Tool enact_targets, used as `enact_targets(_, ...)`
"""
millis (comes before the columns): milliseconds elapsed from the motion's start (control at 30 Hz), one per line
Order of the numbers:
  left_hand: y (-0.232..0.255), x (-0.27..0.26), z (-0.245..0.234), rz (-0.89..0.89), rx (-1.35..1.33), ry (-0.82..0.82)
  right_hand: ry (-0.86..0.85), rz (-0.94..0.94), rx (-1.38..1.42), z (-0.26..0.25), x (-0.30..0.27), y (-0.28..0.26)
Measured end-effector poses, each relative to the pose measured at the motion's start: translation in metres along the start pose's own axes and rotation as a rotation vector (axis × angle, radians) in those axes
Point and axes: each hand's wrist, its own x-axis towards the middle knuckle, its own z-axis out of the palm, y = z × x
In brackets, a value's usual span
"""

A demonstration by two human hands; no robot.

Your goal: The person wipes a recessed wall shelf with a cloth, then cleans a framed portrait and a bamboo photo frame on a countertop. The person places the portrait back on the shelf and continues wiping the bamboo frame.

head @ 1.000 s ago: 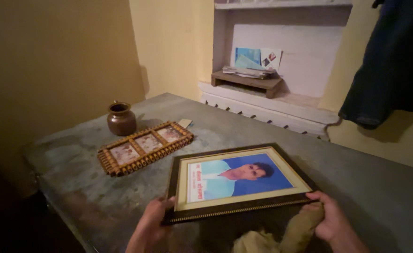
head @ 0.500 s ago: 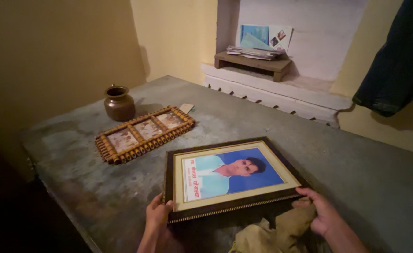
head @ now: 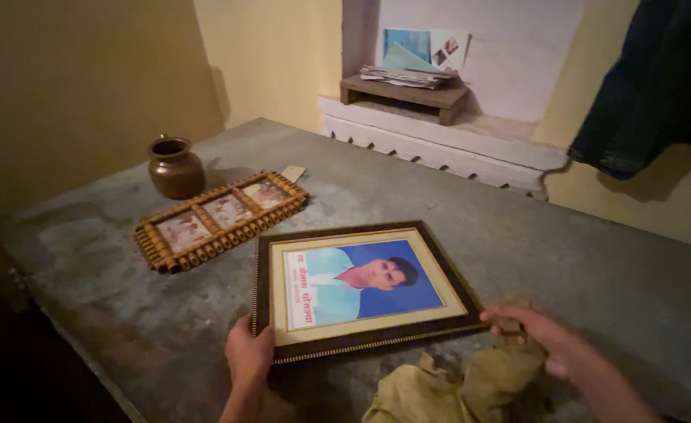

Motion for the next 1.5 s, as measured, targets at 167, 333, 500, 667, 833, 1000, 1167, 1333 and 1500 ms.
enact_targets(167,0.003,-0.005,0.009,0.187,0.362,0.115,0.044,-0.238,-0.149,0.015,-0.014,-0.012)
enact_targets(333,0.006,-0.002,0.010,0.244,0.460,0.074,-0.010,-0.311,-0.260,0.053,-0.034,-0.019)
enact_targets(500,0.022,-0.009,0.006,0.270,0.506,-0.078,-0.064,-0.219,-0.212,0.076,-0.058,-0.021)
enact_targets(667,0.039,-0.040,0.013,0.453,0.542,-0.116,-0.031,-0.631,-0.986,0.095,-0.071,-0.007)
enact_targets(833,0.061,-0.073,0.029,0.663,0.482,-0.378,0.046,-0.464,-1.378,0.119,-0.081,0.029)
enact_targets(1000,0.094,-0.105,0.027,0.747,0.381,-0.665,0.145,-0.561,-1.146,0.112,-0.076,0.036)
enact_targets(1167,0.135,-0.116,0.011,0.389,-0.246,-1.311,0.196,-0.548,-0.554,0.086,-0.084,-0.015)
enact_targets(1333,0.184,-0.114,0.020,0.657,-0.332,-1.092,0.194,-0.509,-0.211,0.083,-0.153,-0.061)
enact_targets(1500,0.243,-0.133,0.016,0.185,-0.876,-1.295,0.310,-0.502,-0.051,0.085,-0.226,-0.074)
